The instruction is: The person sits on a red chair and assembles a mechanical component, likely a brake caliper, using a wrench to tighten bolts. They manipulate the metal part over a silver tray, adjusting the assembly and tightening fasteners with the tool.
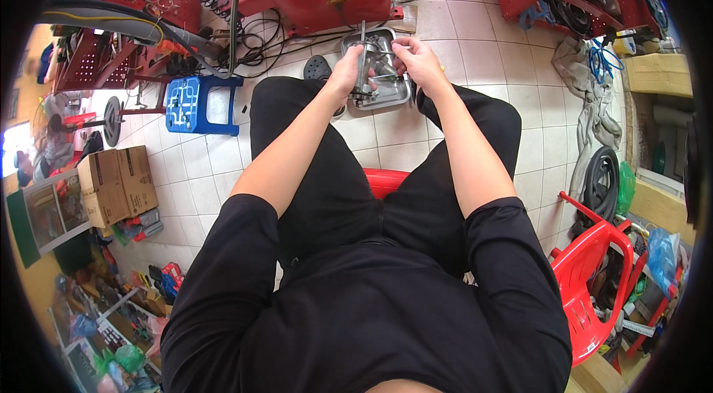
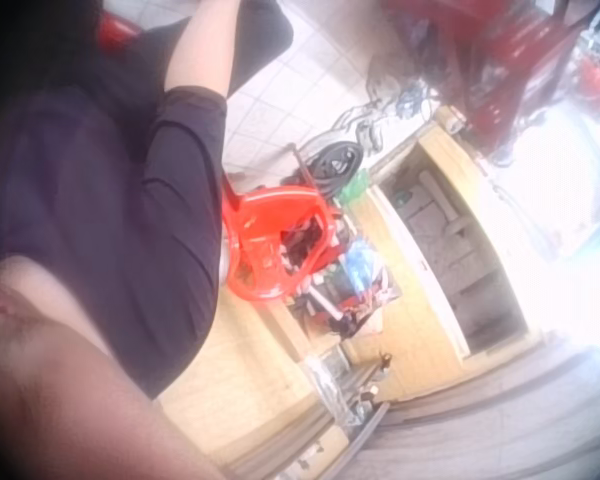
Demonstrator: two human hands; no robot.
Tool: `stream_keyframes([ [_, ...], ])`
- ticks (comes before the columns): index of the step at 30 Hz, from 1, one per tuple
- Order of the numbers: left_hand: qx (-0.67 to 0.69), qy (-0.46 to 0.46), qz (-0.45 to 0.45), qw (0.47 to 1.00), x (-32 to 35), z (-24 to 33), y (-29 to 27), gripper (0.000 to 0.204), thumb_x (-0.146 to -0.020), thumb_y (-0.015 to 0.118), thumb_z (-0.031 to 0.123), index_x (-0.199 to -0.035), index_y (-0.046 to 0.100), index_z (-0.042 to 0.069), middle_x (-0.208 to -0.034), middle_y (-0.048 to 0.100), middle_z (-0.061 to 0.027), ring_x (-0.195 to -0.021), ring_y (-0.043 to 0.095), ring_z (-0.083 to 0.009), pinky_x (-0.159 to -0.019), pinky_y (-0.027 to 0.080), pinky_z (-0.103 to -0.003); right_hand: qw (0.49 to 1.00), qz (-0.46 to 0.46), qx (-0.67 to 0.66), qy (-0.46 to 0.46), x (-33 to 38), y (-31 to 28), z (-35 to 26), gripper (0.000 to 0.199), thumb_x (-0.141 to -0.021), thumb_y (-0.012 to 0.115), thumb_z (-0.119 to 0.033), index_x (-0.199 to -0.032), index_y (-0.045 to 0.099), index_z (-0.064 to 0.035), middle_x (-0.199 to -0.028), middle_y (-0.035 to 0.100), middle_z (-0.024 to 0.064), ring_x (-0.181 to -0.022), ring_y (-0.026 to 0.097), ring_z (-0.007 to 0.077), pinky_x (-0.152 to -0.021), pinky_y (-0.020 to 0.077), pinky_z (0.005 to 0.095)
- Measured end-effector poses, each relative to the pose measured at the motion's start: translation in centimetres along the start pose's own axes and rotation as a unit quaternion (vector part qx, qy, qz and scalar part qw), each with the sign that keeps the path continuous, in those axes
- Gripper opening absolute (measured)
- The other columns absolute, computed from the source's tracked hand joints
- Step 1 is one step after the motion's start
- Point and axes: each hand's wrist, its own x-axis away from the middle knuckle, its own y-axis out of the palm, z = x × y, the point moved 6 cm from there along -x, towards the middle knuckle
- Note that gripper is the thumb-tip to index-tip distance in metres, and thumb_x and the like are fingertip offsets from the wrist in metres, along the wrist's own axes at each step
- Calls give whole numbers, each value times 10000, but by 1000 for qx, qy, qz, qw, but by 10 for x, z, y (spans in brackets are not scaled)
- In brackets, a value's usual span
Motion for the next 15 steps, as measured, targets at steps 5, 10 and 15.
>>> stream_keyframes([
  [5,0,2,-1,1000,1,1,2,451,-920,398,467,-1031,542,55,-781,596,-85,-590,626,-218,-530,506,-353,986,86,36,-140,1,-4,-9,462,-837,682,-287,-1157,560,22,-881,628,66,-734,586,140,-648,482,274],
  [10,4,3,0,1000,0,0,0,451,-918,400,473,-1006,542,54,-773,597,-86,-584,627,-216,-528,506,-351,990,79,87,73,4,-8,1,321,-887,632,-341,-954,621,-27,-703,557,10,-544,490,93,-532,429,227],
  [15,0,10,-2,1000,0,1,2,464,-916,400,480,-986,550,47,-769,601,-89,-583,634,-216,-523,506,-346,999,33,12,-22,7,-4,-7,409,-900,588,-438,-830,620,-36,-684,547,6,-534,486,89,-478,400,232],
])
